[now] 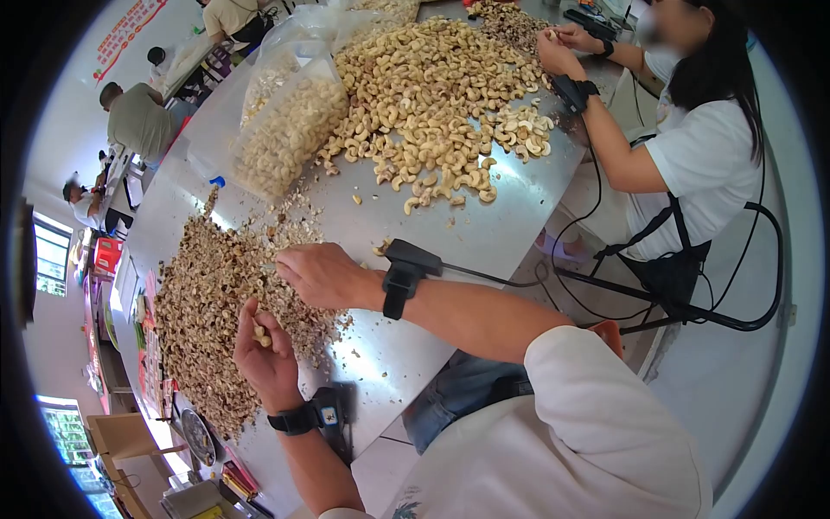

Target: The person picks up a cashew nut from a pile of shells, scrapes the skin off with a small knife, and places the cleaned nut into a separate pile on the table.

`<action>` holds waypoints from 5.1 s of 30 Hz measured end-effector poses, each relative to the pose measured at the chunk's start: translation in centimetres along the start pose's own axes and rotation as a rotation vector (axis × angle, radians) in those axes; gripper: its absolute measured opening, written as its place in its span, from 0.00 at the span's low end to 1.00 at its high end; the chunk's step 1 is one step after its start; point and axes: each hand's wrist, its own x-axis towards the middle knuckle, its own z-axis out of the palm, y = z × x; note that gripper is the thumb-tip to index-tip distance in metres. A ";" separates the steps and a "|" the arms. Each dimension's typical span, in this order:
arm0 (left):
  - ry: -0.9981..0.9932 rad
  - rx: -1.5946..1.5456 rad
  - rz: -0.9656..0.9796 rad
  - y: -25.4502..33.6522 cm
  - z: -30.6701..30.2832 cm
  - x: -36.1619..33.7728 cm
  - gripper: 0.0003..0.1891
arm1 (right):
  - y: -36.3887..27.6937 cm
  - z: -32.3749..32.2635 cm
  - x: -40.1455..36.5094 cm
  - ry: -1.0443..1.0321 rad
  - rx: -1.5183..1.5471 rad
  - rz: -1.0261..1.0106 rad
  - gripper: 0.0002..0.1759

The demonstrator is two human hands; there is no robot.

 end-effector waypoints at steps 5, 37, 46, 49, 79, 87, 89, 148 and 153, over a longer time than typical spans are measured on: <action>-0.038 -0.034 -0.017 0.2 0.2 -0.1 0.15 | 0.2 -0.2 0.0 0.022 0.016 -0.005 0.10; -0.087 -0.033 -0.024 1.0 0.2 -0.6 0.12 | -0.3 -1.1 0.5 0.040 -0.081 -0.029 0.13; -0.072 0.012 -0.046 0.9 0.2 -0.6 0.13 | -1.0 -1.5 0.6 0.024 -0.084 -0.011 0.12; -0.072 0.018 -0.052 0.7 0.1 -0.5 0.14 | -0.5 -1.5 0.5 -0.007 -0.093 -0.001 0.11; -0.029 0.011 -0.047 0.9 0.4 -0.5 0.11 | -0.4 -1.5 0.7 0.000 -0.075 -0.007 0.10; -0.044 -0.031 -0.044 0.7 0.2 -0.3 0.11 | 0.1 -1.4 0.5 0.032 -0.092 -0.025 0.12; -0.053 -0.015 -0.050 0.7 0.3 -0.4 0.11 | 0.2 -1.5 0.5 0.038 -0.092 -0.025 0.12; -0.218 0.106 0.037 0.0 2.2 -1.7 0.16 | -3.3 -6.5 1.1 -0.228 0.965 0.663 0.10; -0.182 0.143 0.098 0.0 2.0 -1.6 0.15 | -4.5 -4.1 2.1 -0.357 0.860 0.602 0.11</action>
